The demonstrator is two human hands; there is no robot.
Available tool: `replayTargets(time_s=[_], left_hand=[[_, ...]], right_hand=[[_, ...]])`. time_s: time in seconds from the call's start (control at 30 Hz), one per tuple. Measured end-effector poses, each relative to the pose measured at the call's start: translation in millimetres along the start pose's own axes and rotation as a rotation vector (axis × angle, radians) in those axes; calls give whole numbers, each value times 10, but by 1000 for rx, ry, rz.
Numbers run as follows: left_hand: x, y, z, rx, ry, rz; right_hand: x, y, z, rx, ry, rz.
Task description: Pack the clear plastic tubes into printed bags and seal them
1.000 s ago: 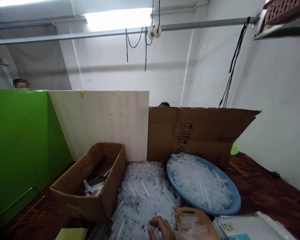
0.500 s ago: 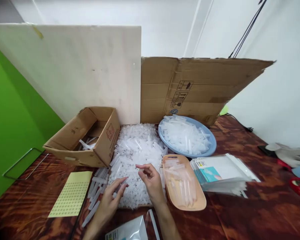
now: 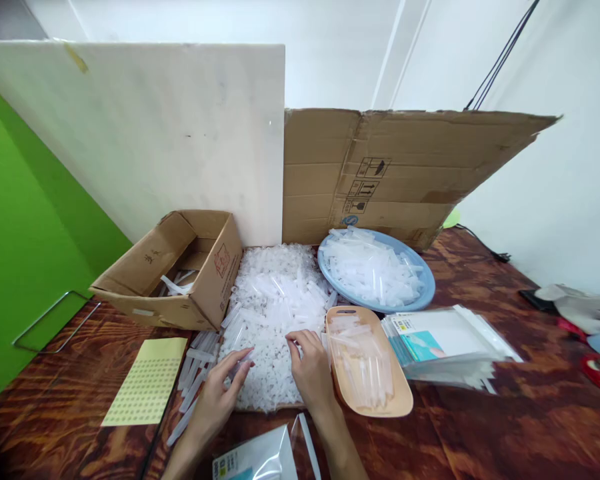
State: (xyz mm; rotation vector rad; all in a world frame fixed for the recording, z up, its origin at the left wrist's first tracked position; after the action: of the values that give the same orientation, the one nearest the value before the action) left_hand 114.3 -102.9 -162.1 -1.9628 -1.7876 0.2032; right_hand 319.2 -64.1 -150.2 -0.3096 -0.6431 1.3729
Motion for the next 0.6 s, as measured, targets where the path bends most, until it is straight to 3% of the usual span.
replayTargets(time_s=[0.17, 0.3, 0.47, 0.6], left_hand=[[-17, -43, 83, 17, 10, -19], [-41, -141, 117, 32, 13, -62], [-103, -259, 169, 70, 0, -122], [-137, -249, 232, 65, -16, -115]], right_hand=[[126, 134, 54, -205, -101, 94], [188, 157, 30, -315, -66, 126], [109, -2, -106, -290, 21, 132], [-18, -205, -185, -244, 89, 122]])
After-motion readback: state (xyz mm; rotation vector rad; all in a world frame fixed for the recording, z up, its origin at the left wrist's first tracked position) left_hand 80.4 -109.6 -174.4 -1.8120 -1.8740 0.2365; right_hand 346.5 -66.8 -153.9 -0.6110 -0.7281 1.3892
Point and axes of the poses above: each hand's wrist, its own x-axis towards the middle knuckle, its own y-axis out of the palm, z = x × y, the point moved 5 cm from there along x, towards the middle knuckle, and after that the axes turned 7 degrees about y, right-handed, at the moved point
